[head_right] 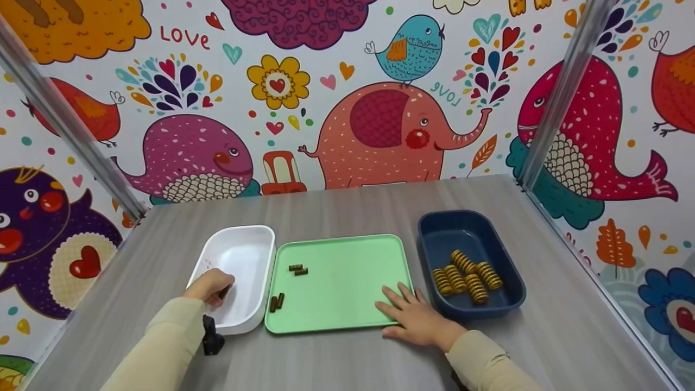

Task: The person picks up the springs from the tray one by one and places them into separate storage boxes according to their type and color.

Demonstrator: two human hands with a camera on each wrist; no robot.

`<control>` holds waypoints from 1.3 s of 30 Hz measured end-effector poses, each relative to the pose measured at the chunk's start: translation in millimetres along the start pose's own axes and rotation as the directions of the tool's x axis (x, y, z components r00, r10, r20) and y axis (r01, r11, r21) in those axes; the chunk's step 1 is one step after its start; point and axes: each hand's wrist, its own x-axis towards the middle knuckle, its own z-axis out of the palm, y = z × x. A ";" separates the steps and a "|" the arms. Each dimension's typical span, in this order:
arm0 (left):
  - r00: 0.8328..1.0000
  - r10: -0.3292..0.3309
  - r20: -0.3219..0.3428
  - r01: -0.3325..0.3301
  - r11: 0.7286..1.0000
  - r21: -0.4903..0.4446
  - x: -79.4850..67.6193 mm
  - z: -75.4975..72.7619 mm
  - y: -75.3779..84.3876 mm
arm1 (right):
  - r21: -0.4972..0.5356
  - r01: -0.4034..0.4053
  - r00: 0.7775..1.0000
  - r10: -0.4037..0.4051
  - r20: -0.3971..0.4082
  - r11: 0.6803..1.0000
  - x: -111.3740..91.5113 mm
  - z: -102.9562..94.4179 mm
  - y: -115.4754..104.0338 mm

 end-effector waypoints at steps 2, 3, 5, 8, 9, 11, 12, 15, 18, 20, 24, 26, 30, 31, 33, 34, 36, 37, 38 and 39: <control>1.000 -0.012 0.001 0.012 1.000 -0.019 -1.6 -1.0 0.4 | -0.002 0.002 1.000 -0.002 -0.004 1.000 -0.1 0.0 0.0; 1.000 0.000 -0.007 0.000 1.000 -0.012 0.8 0.3 -1.7 | -0.003 0.003 1.000 -0.003 -0.006 1.000 -0.2 -0.1 0.0; 1.000 -0.012 -0.006 0.012 1.000 -0.009 -10.6 -4.4 3.9 | -0.003 0.005 1.000 -0.006 -0.011 1.000 -0.3 -0.3 0.1; 1.000 -0.020 -0.006 0.020 1.000 -0.014 -52.0 -21.2 24.5 | 0.000 0.010 1.000 -0.010 -0.015 1.000 -0.1 -0.6 0.3; 1.000 -0.020 -0.009 0.020 1.000 -0.013 -68.8 -27.7 32.8 | 0.000 0.012 1.000 -0.012 -0.016 1.000 -0.1 -0.5 0.7; 1.000 -0.019 -0.011 0.019 1.000 -0.003 -105.5 -43.2 51.3 | 0.000 0.016 1.000 -0.016 -0.018 1.000 0.1 -0.2 1.1; 1.000 0.004 -0.022 -0.003 1.000 0.014 -115.4 -47.5 55.6 | 0.001 0.016 1.000 -0.016 -0.018 1.000 0.1 0.2 1.4; 0.996 0.062 -0.070 -0.055 0.994 0.097 -135.8 -57.5 67.1 | -0.002 0.017 1.000 -0.017 -0.021 1.000 -0.1 1.1 1.6; 0.983 0.118 -0.139 -0.094 0.981 0.170 -139.9 -62.5 76.9 | -0.020 0.019 0.999 -0.020 -0.031 1.000 -0.4 1.4 0.9; 0.970 0.158 -0.185 -0.121 0.973 0.195 -141.0 -65.1 86.3 | -0.031 0.025 0.999 -0.026 -0.039 0.999 -0.5 1.3 0.6; 0.925 0.259 -0.279 -0.219 0.961 0.167 -147.0 -65.6 109.7 | -0.042 0.027 0.999 -0.028 -0.040 0.999 -0.7 0.3 -0.5; 0.896 0.314 -0.313 -0.280 0.948 0.148 -152.3 -62.4 121.2 | -0.036 0.023 0.999 -0.024 -0.037 0.999 -0.6 0.3 -0.6; 0.867 0.396 -0.302 -0.367 0.918 0.152 -166.2 -51.5 140.4 | -0.028 0.011 1.000 -0.012 -0.024 1.000 -0.2 0.7 -0.3; 0.866 0.409 -0.288 -0.377 0.912 0.160 -168.7 -47.9 143.9 | -0.026 0.011 1.000 -0.012 -0.022 1.000 -0.2 1.0 0.0; 0.864 0.435 -0.255 -0.402 0.899 0.174 -173.1 -40.5 149.5 | -0.025 0.011 1.000 -0.012 -0.016 1.000 -0.4 1.1 0.1; 0.862 0.448 -0.238 -0.416 0.893 0.174 -175.4 -37.1 151.5 | -0.021 0.011 1.000 -0.011 -0.015 1.000 -0.4 1.0 0.0; 0.857 0.471 -0.211 -0.442 0.881 0.170 -178.6 -30.2 154.3 | -0.024 0.012 1.000 -0.012 -0.013 1.000 -0.3 0.7 0.1; 0.852 0.483 -0.200 -0.457 0.874 0.166 -180.1 -27.1 155.0 | -0.024 0.009 1.000 -0.010 -0.011 1.000 -0.2 0.4 0.0; 0.849 0.493 -0.192 -0.468 0.869 0.162 -182.0 -24.3 155.6 | -0.027 0.011 1.000 -0.011 -0.010 1.000 0.1 0.1 -0.2; 0.844 0.504 -0.186 -0.480 0.862 0.162 -183.5 -21.4 155.9 | -0.028 0.010 1.000 -0.010 -0.009 1.000 0.3 -0.2 -0.4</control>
